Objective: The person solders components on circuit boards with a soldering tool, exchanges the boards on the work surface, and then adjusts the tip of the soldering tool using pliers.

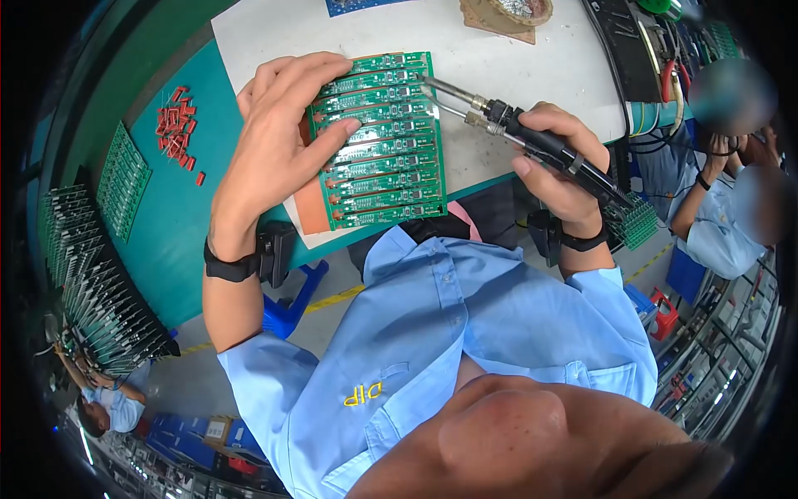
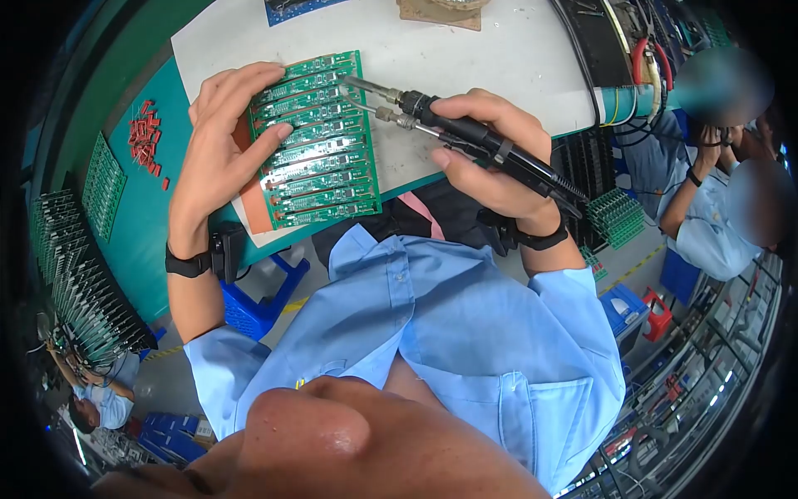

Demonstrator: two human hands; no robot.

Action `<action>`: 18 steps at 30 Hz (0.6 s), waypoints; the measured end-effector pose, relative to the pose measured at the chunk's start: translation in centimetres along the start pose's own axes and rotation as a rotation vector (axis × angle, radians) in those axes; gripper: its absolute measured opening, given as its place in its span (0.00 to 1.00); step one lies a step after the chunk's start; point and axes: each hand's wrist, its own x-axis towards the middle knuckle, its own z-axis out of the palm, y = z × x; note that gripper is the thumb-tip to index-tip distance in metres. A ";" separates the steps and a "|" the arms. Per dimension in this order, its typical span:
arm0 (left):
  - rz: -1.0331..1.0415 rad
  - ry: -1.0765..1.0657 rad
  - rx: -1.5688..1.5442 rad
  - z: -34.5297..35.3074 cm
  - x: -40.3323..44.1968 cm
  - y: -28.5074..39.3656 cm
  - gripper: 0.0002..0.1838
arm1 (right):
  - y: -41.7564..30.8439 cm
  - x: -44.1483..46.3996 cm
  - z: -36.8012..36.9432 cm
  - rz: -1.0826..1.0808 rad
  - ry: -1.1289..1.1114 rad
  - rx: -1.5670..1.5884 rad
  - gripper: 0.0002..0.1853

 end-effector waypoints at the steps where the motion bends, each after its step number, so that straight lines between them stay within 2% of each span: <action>1: 0.001 0.000 0.000 0.0 0.0 0.0 0.27 | 0.0 -0.1 0.0 -0.010 -0.019 0.000 0.21; 18: -0.016 -0.009 0.005 -0.1 0.1 0.1 0.27 | 0.4 -0.1 0.2 0.112 -0.031 0.003 0.22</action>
